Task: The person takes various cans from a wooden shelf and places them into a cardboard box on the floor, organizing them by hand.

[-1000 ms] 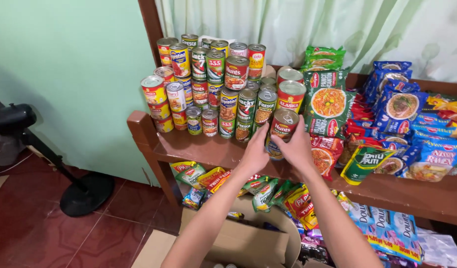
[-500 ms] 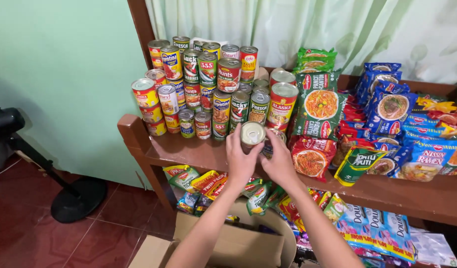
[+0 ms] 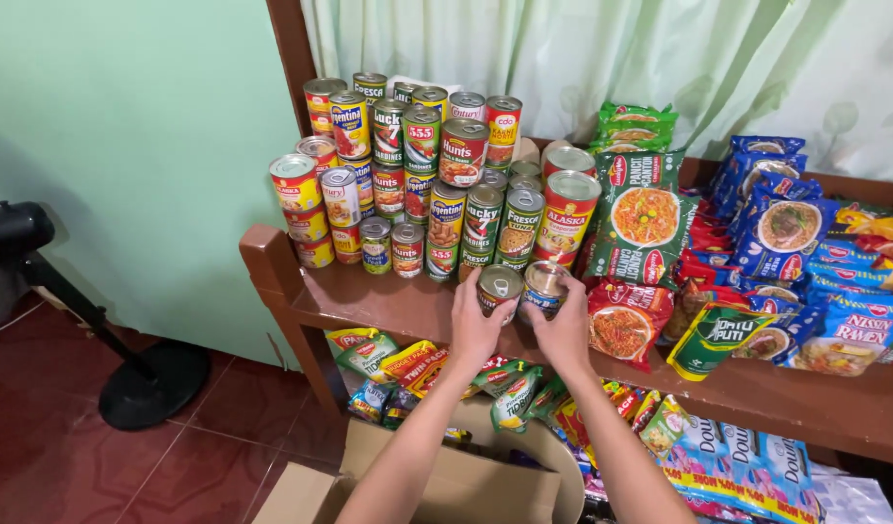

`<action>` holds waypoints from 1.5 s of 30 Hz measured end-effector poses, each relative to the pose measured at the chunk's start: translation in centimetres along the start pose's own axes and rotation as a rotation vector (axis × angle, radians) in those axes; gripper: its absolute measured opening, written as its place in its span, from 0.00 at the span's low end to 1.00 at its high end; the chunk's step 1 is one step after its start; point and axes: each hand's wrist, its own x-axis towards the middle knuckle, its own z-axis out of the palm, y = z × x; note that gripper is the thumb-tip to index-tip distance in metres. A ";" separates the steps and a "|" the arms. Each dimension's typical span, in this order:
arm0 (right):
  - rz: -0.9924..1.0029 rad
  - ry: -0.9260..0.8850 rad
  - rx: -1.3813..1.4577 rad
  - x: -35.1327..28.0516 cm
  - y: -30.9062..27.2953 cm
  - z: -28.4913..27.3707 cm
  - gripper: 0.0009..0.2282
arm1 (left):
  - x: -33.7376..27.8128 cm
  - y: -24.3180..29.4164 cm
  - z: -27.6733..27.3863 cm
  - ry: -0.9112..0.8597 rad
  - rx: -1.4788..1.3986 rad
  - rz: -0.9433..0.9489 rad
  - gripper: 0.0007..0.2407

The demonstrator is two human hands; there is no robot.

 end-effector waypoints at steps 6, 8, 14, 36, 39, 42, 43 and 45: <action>0.001 0.003 0.015 -0.7 0.4 0.4 0.31 | -0.3 -1.6 -0.4 -0.115 -0.017 -0.004 0.41; -0.035 0.034 0.003 -1.6 0.5 1.0 0.31 | -0.7 -2.0 -0.4 -0.130 -0.017 0.012 0.42; -0.259 0.230 -0.097 -2.9 -3.3 0.3 0.30 | -0.2 -0.8 -1.6 -0.118 -0.035 0.016 0.42; -0.265 -0.105 -0.319 4.7 -15.0 1.7 0.19 | 5.4 2.3 -8.6 0.080 -0.056 0.221 0.23; -0.247 -0.105 -0.299 5.0 -16.4 1.4 0.22 | 6.0 1.9 -8.3 0.051 -0.088 0.224 0.22; -0.251 -0.090 -0.303 4.8 -15.4 2.2 0.18 | 5.9 1.7 -8.1 -0.005 -0.130 0.186 0.22; -0.248 -0.086 -0.309 4.8 -15.3 2.2 0.18 | 6.2 1.6 -7.9 -0.009 -0.137 0.187 0.22; -0.257 -0.050 -0.291 4.3 -15.4 2.2 0.14 | 6.4 1.4 -7.6 -0.044 -0.174 0.141 0.23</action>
